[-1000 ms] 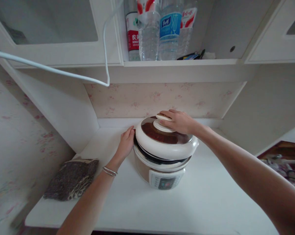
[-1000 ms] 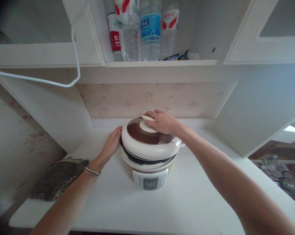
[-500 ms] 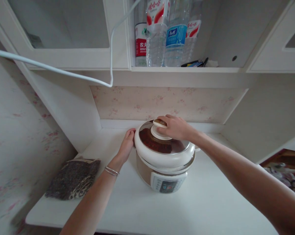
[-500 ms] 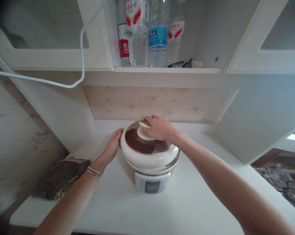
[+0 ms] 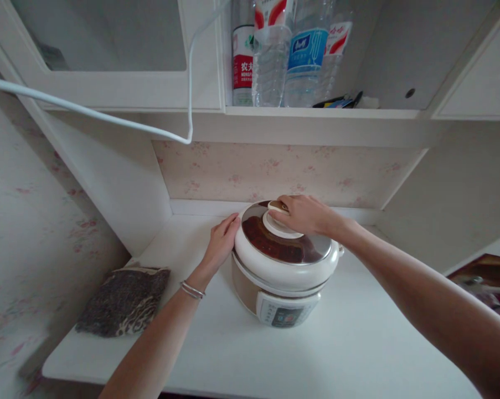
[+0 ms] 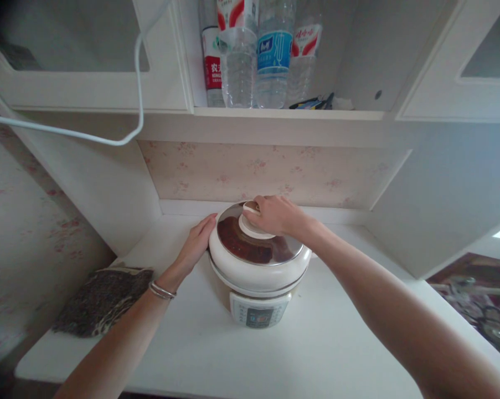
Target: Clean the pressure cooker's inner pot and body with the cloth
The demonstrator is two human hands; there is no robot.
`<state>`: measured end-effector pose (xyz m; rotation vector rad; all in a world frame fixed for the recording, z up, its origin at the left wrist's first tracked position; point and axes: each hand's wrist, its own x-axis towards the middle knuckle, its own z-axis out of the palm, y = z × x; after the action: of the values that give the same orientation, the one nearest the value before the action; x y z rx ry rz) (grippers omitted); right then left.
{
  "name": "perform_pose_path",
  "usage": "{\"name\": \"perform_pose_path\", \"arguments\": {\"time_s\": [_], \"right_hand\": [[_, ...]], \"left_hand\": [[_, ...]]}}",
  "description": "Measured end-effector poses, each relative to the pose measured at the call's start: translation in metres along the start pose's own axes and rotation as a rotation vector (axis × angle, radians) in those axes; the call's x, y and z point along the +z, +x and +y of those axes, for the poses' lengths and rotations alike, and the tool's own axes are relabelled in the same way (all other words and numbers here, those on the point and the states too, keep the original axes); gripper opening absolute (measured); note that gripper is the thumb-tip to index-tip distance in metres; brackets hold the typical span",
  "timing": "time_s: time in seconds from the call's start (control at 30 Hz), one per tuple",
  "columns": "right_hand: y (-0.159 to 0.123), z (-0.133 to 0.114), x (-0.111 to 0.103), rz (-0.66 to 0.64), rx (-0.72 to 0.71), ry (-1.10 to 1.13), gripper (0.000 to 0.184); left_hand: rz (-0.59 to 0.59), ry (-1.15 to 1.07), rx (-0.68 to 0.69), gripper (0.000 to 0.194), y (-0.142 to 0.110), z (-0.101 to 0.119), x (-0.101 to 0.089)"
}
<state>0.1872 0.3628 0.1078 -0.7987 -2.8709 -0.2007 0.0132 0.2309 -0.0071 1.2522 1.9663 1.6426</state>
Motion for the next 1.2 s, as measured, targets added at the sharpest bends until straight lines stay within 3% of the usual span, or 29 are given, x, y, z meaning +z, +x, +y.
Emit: {"name": "perform_pose_path", "arguments": {"time_s": [0.2,0.4,0.77,0.9,1.03,1.2], "right_hand": [[0.0,0.001,0.004,-0.014,0.017,0.021,0.06],[-0.005,0.007,0.007,0.014,0.012,0.059,0.06],[0.001,-0.017,0.007,0.031,0.033,-0.02,0.059],[0.001,-0.011,0.008,0.04,-0.03,0.017,0.057],[0.006,-0.005,0.006,0.01,-0.052,0.036,0.056],[0.019,0.003,-0.001,-0.041,-0.018,0.035,0.057]], "left_hand": [[0.031,0.045,0.009,0.053,0.006,-0.006,0.003],[0.03,0.176,0.066,0.049,0.007,0.002,0.001],[-0.022,-0.076,-0.032,0.045,0.007,-0.01,-0.005],[-0.015,-0.114,-0.071,0.049,0.003,-0.01,-0.002],[-0.057,-0.085,-0.013,0.049,0.002,-0.007,-0.005],[-0.03,-0.091,0.007,0.044,0.005,-0.021,-0.009]]}}
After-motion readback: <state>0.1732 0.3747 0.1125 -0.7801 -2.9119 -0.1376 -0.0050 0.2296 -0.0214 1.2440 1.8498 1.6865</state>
